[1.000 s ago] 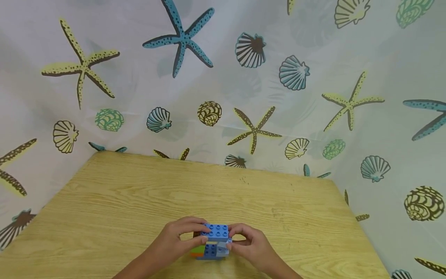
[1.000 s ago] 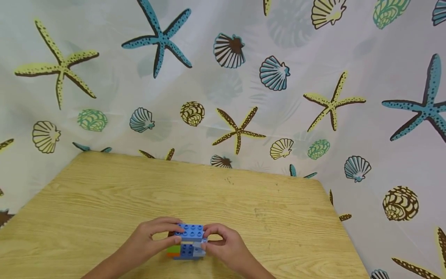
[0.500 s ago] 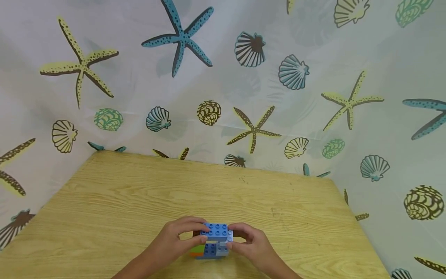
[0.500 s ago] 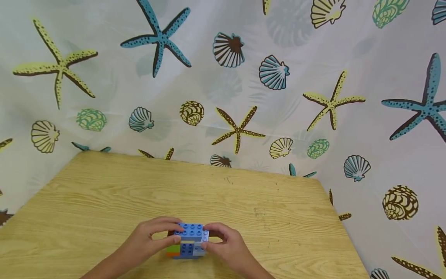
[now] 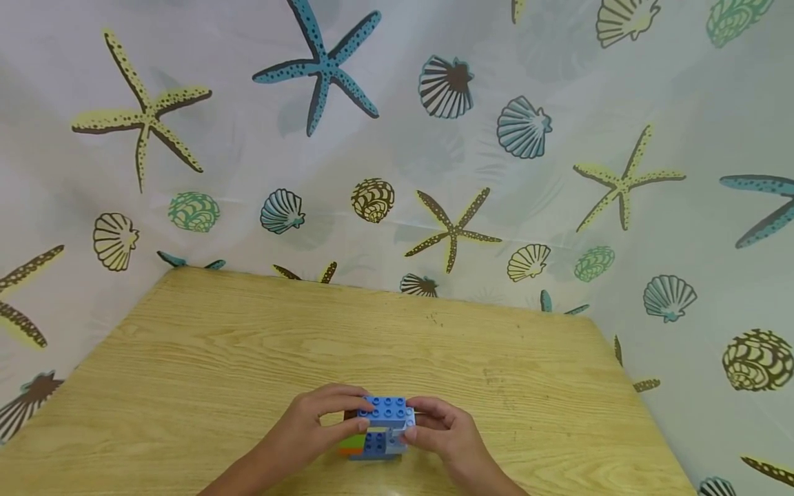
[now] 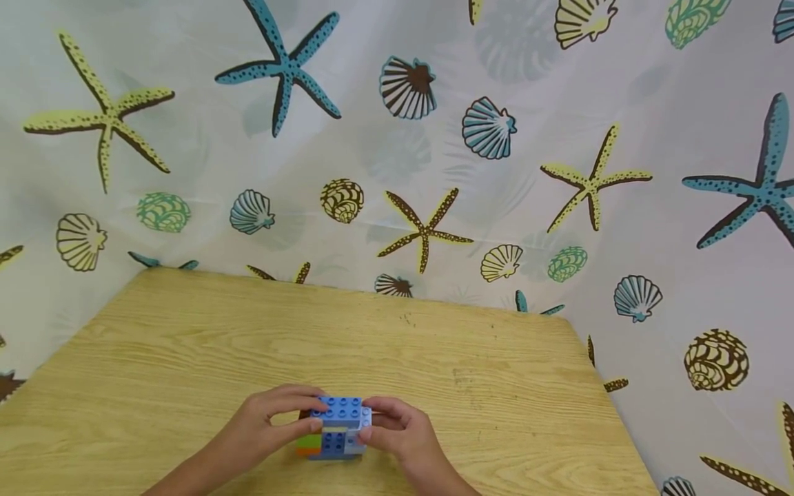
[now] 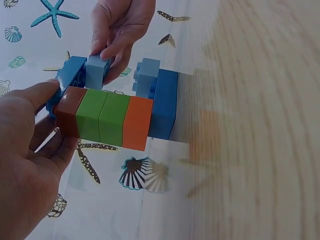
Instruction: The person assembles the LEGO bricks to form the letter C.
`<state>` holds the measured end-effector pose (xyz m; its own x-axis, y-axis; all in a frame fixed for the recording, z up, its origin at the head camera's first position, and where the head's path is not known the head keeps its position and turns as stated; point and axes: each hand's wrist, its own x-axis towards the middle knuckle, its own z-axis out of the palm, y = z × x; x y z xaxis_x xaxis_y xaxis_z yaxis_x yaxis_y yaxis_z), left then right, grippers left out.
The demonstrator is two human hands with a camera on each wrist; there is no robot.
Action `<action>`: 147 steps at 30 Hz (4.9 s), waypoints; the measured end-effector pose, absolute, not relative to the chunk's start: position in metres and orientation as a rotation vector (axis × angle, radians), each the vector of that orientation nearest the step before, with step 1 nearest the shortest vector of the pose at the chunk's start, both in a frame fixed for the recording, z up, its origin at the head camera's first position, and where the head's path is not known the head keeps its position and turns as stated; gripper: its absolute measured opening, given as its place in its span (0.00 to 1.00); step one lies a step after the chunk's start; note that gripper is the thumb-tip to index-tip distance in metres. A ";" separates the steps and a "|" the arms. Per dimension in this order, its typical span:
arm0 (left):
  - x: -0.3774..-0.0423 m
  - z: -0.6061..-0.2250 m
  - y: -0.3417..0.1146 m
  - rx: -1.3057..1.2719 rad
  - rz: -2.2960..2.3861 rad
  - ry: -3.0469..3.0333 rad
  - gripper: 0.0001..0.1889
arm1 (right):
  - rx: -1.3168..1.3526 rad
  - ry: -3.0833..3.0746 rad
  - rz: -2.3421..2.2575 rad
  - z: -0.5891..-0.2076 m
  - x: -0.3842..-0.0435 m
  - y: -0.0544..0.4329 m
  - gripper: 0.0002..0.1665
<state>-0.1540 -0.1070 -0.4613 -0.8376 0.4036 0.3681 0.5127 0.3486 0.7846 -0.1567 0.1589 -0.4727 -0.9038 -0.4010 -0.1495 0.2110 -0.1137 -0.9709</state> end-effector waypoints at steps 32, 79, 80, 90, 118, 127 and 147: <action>-0.155 -0.459 -0.109 -0.929 -1.434 -2.461 0.14 | 0.024 1.532 -2.276 -0.473 -0.149 0.144 0.31; -0.147 -0.461 -0.119 -0.633 -1.626 -2.540 0.12 | -0.274 2.019 -2.051 -0.471 -0.149 0.161 0.28; -0.146 -0.462 -0.121 -0.620 -1.632 -2.547 0.11 | -0.296 2.040 -2.037 -0.471 -0.150 0.162 0.27; -0.148 -0.474 -0.123 -0.706 -1.794 -2.524 0.11 | -0.462 2.118 -1.961 -0.472 -0.153 0.164 0.20; -0.219 -0.490 -0.106 -0.308 -2.083 -2.568 0.19 | -0.263 2.117 -1.852 -0.482 -0.226 0.164 0.26; -0.234 -0.497 -0.098 -0.229 -2.000 -2.613 0.15 | -0.169 2.265 -1.780 -0.493 -0.239 0.164 0.23; -0.240 -0.504 -0.092 -0.198 -1.843 -2.680 0.09 | -0.107 2.356 -1.779 -0.500 -0.239 0.154 0.17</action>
